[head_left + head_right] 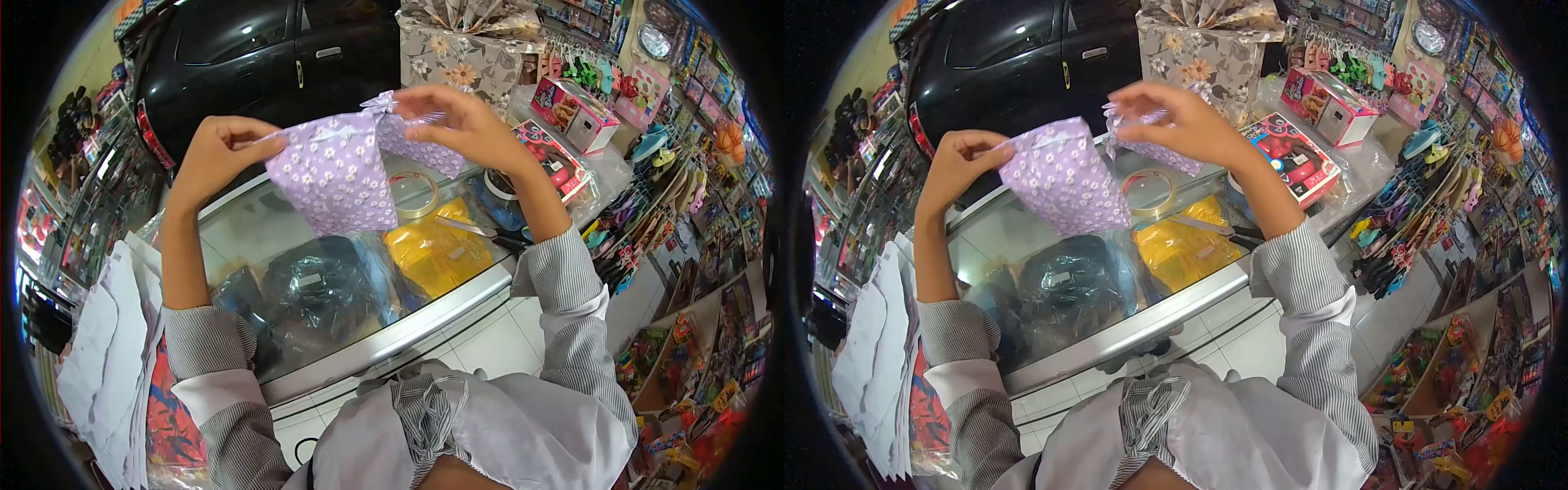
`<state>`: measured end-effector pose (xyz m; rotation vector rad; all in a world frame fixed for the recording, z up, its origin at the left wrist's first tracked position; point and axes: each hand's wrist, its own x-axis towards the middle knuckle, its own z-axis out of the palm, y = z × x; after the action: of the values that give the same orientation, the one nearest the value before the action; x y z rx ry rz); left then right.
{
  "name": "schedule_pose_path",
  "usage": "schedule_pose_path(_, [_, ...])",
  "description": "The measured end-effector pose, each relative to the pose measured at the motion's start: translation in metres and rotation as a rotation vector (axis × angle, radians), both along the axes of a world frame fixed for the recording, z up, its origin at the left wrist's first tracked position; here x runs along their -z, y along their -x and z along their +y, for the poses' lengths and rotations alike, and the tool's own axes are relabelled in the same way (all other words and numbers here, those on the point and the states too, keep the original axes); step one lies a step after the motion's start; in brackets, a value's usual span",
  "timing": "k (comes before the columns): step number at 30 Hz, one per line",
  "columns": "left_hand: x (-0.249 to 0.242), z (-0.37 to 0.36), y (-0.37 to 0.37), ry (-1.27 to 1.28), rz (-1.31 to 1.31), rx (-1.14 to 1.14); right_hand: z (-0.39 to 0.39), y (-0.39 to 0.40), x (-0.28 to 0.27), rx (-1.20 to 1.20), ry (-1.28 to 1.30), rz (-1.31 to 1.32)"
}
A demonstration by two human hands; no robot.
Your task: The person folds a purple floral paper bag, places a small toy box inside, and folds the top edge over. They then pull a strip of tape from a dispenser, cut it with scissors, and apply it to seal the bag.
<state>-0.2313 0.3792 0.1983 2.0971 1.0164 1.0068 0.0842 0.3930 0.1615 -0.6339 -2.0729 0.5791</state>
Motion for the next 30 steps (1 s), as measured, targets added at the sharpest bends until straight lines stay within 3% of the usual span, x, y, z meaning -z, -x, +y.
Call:
schedule_pose_path(3, [-0.014, -0.017, 0.006, 0.082, 0.047, -0.051, -0.007, -0.012, 0.023, 0.058, 0.149, -0.193])
schedule_pose_path(5, [-0.017, -0.026, 0.006, 0.094, 0.095, -0.076, -0.013, -0.017, 0.045, 0.023, 0.089, -0.421])
schedule_pose_path(8, [-0.023, -0.031, 0.01, 0.084, 0.219, -0.08, -0.009, -0.021, 0.092, 0.068, -0.131, -0.527])
schedule_pose_path(10, [-0.019, -0.03, 0.013, -0.056, 0.258, -0.027, -0.014, -0.021, 0.094, 0.117, -0.141, -0.534])
schedule_pose_path(11, [-0.019, -0.033, 0.012, -0.009, 0.26, -0.042, -0.016, -0.021, 0.095, 0.142, -0.145, -0.539])
schedule_pose_path(13, [-0.023, -0.043, 0.004, 0.086, 0.259, -0.069, -0.023, -0.022, 0.086, 0.183, -0.098, -0.487])
schedule_pose_path(19, [-0.012, -0.048, -0.006, -0.158, 0.301, -0.169, -0.042, -0.033, 0.063, 0.153, -0.086, -0.236])
schedule_pose_path(25, [-0.016, -0.064, -0.019, -0.366, 0.366, -0.268, -0.071, -0.039, 0.06, 0.037, 0.187, -0.021])
schedule_pose_path(30, [-0.009, -0.068, -0.031, -0.747, 0.371, -0.403, -0.09, -0.038, 0.063, -0.002, 0.225, 0.073])
